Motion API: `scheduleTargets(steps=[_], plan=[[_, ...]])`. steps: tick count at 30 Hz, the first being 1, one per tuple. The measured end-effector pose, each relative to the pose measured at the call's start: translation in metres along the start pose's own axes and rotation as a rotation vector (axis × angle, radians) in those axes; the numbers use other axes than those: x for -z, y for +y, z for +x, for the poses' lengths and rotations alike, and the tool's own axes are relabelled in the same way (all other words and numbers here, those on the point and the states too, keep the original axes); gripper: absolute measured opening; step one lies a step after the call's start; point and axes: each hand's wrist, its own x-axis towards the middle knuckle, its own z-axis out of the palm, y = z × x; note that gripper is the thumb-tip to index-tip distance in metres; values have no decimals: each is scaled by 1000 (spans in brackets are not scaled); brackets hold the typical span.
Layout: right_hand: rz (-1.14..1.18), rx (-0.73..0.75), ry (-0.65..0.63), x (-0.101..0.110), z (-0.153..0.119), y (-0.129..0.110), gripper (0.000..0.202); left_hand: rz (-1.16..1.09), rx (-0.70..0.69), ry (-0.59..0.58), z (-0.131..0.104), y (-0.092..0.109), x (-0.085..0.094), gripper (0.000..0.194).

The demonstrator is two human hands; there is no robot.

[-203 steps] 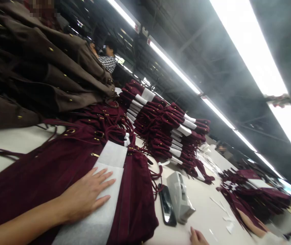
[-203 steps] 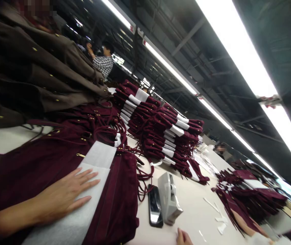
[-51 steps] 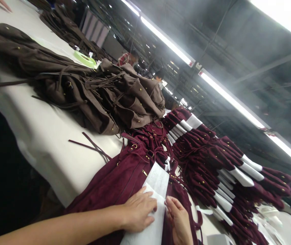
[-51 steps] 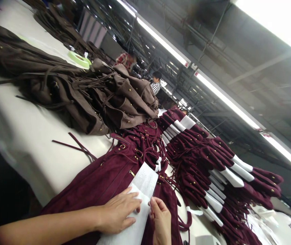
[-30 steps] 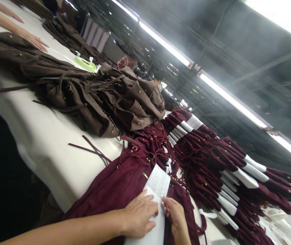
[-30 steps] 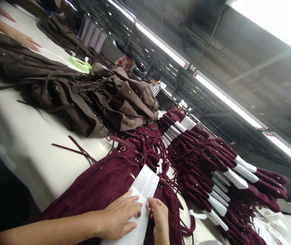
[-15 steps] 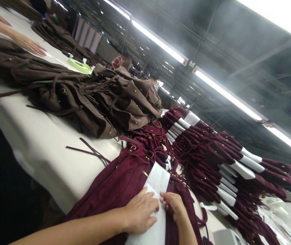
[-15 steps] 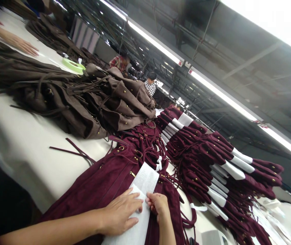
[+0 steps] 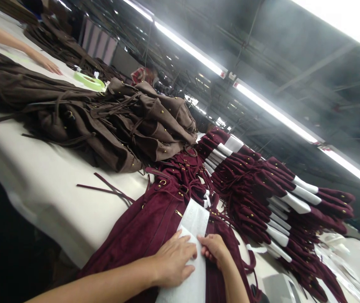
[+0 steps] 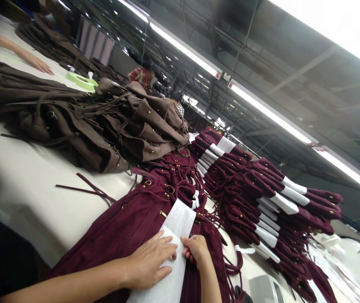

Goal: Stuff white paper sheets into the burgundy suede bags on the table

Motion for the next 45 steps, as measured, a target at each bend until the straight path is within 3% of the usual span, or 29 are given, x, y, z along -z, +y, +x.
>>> scheduleTargets(steps=[14, 26, 31, 33, 35, 37, 41, 43, 45], plan=[[9, 197, 47, -3, -8, 26, 33, 44, -3, 5, 0, 0, -4, 27], [60, 319, -28, -4, -29, 37, 56, 78, -41, 53, 2, -6, -9, 33], [46, 417, 81, -5, -71, 37, 85, 89, -32, 59, 1, 0, -6, 23], [68, 478, 126, 3, -96, 42, 75, 92, -41, 73, 2, -1, -5, 20], [121, 477, 200, 24, -119, 53, 53, 93, -61, 85, 4, -5, -7, 18], [178, 431, 400, 62, -135, 74, 49, 82, -88, 100, 7, -11, -11, 17], [162, 307, 916, 175, -145, 131, 59, 73, -124, 142, 12, -20, -17, 18], [91, 79, 1020, 227, -140, 158, 52, 82, -124, 148, 14, -22, -19, 19], [93, -49, 1012, 262, -132, 177, 44, 87, -113, 144, 15, -23, -19, 20]])
